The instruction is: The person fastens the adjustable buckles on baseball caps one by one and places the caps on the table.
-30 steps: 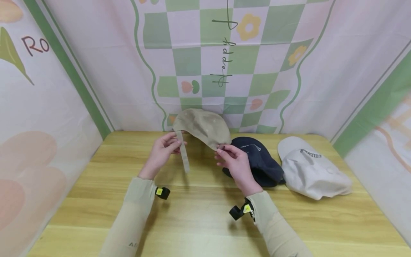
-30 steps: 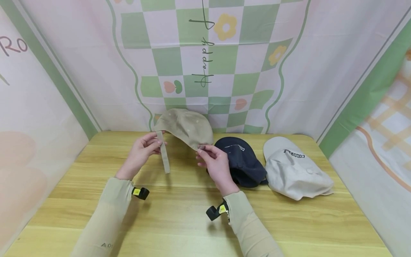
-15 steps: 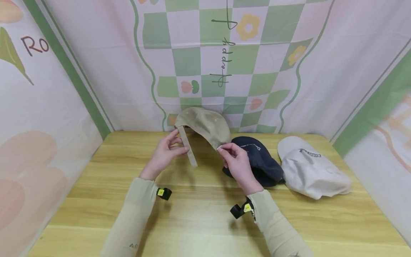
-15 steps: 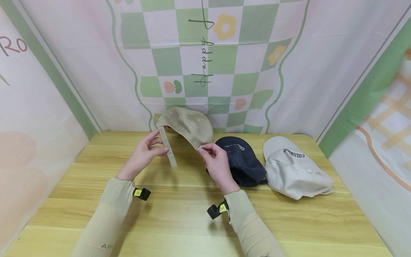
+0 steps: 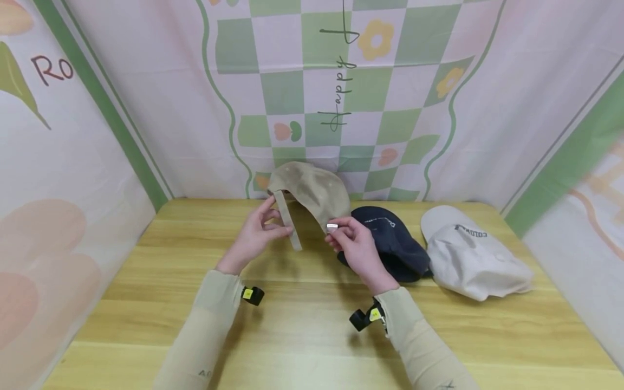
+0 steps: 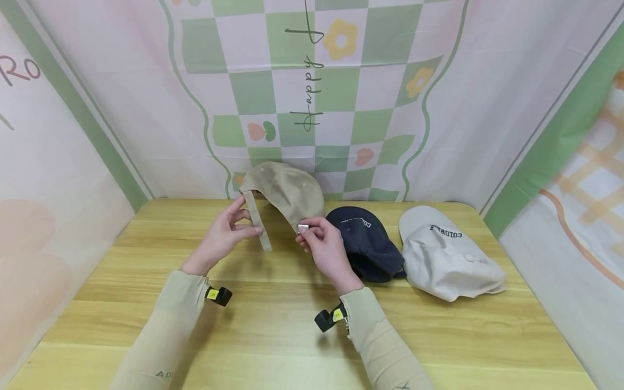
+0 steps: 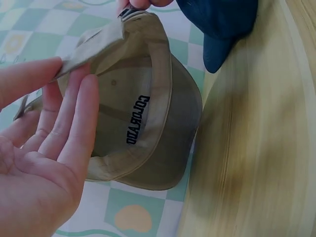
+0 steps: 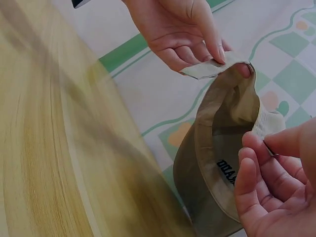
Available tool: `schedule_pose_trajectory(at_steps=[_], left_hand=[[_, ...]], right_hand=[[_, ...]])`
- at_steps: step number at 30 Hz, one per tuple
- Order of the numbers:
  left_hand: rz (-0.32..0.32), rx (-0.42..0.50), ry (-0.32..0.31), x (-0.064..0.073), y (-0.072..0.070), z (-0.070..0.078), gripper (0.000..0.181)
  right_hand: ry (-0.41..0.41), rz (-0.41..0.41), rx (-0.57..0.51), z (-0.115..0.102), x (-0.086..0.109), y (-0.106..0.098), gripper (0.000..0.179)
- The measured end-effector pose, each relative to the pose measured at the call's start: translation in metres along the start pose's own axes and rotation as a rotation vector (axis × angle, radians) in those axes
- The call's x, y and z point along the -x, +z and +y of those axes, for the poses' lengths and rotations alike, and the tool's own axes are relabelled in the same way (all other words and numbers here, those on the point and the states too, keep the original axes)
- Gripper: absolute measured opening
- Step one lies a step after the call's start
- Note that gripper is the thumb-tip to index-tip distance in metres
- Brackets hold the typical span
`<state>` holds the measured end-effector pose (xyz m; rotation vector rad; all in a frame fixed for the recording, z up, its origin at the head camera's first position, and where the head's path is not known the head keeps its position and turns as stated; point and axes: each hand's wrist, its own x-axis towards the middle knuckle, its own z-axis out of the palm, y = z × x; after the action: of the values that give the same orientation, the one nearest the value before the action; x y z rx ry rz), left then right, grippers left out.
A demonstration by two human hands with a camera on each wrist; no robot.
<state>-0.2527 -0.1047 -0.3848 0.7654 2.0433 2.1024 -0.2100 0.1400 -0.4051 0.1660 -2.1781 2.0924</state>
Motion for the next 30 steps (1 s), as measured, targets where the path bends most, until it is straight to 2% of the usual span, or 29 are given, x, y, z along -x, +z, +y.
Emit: schedule_pose_trajectory(at_steps=[3,6,9,15,19,26,30], left_hand=[[0.006,-0.029,0.027,0.0,0.001,0.0,0.057],[0.018,-0.05,0.016,0.0,0.002,0.001,0.027],[0.033,-0.038,0.006,0.001,0.003,0.003,0.015],[0.06,0.009,0.012,0.001,0.008,0.006,0.028],[0.063,0.033,0.013,0.002,0.011,0.008,0.046],[0.062,0.034,0.018,0.0,0.017,0.006,0.059],[0.083,0.016,0.008,-0.002,0.02,0.004,0.078]], right_hand=[[0.012,0.015,-0.009,0.0,0.0,0.0,0.017],[0.024,0.026,-0.018,0.001,0.0,0.0,0.017],[0.033,0.028,-0.034,0.002,-0.001,0.0,0.016],[0.035,0.001,-0.089,0.001,0.0,-0.001,0.02],[0.033,0.002,-0.1,-0.001,0.001,-0.001,0.021],[0.034,-0.014,-0.149,0.0,0.002,0.0,0.021],[0.04,-0.037,-0.197,-0.002,0.003,0.001,0.021]])
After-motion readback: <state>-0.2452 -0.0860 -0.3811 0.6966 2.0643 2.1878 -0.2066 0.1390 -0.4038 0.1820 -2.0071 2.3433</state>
